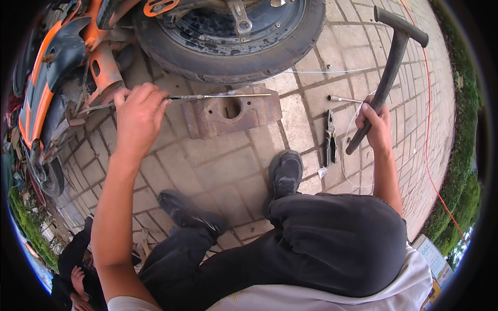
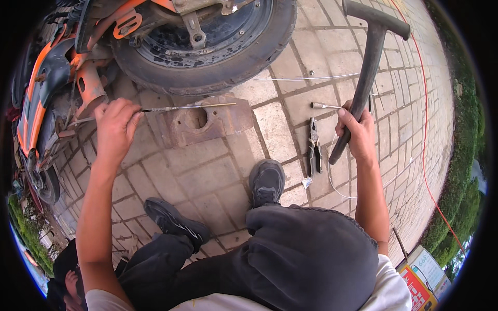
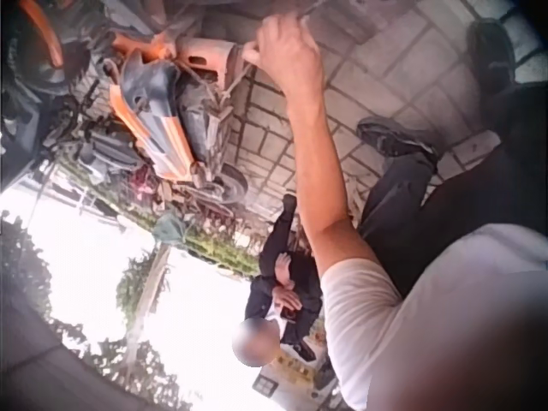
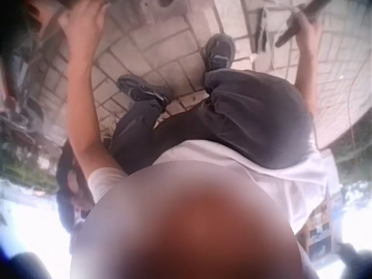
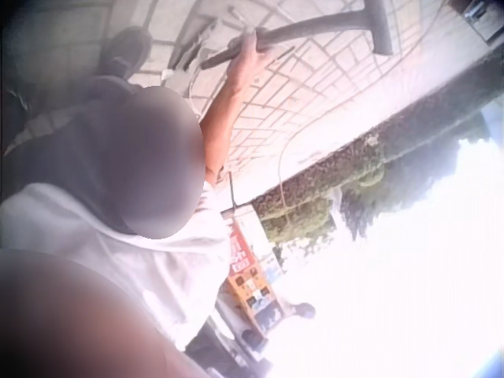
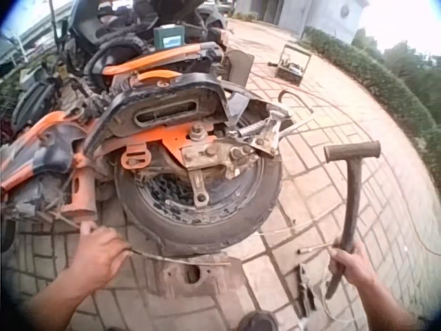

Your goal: The person works on the rear wheel area of an orange scooter, using a hammer to tap a metal rod and a T-handle wrench to tighten a bolt. They also handle a spring and other small components near the wheel.

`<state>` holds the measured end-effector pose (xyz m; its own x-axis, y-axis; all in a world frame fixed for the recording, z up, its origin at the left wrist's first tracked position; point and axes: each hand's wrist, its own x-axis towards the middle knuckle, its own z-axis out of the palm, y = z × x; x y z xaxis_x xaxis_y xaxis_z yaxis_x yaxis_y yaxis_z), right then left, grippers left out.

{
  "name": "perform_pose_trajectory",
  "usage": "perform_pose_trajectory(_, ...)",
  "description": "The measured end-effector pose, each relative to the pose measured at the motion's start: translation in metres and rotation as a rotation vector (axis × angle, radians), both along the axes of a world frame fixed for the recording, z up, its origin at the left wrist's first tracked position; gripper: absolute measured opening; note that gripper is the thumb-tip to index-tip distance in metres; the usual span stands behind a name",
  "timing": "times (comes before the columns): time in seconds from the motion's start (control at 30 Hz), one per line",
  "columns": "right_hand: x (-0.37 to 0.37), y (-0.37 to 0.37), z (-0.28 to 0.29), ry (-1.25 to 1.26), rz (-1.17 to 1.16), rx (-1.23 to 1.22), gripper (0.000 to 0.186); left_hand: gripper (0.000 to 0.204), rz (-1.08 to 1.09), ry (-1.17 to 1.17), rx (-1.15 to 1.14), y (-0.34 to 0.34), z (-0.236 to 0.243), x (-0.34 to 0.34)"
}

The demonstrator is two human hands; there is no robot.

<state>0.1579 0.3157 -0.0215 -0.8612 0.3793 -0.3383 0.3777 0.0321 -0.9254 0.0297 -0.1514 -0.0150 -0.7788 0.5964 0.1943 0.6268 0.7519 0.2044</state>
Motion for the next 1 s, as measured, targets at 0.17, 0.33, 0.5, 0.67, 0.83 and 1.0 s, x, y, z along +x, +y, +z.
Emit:
perform_pose_trajectory(0.17, -0.006, -0.081, 0.025, -0.123, 0.265, 0.152, 0.018, 0.013, -0.02, 0.015, -0.002, -0.002, -0.002, -0.001)
perform_pose_trajectory(0.33, -0.031, -0.138, 0.006, -0.116, 0.429, 0.08, 0.027, 0.012, -0.035, 0.027, 0.011, -0.001, -0.001, -0.002)
perform_pose_trajectory(0.5, -0.034, -0.157, 0.006, -0.076, 0.376, 0.133, 0.028, 0.012, -0.034, 0.002, 0.033, -0.005, -0.003, -0.001)
perform_pose_trajectory(0.67, -0.031, -0.16, 0.006, -0.128, 0.345, 0.139, 0.026, 0.01, -0.016, 0.03, 0.015, -0.004, -0.003, 0.0)
perform_pose_trajectory(0.83, -0.031, -0.161, 0.004, -0.145, 0.35, 0.115, 0.026, 0.012, -0.02, -0.005, 0.023, -0.004, -0.001, 0.0)
perform_pose_trajectory(1.0, -0.031, -0.162, 0.008, -0.128, 0.415, 0.219, 0.027, 0.012, -0.016, 0.003, 0.034, -0.003, -0.002, 0.001)
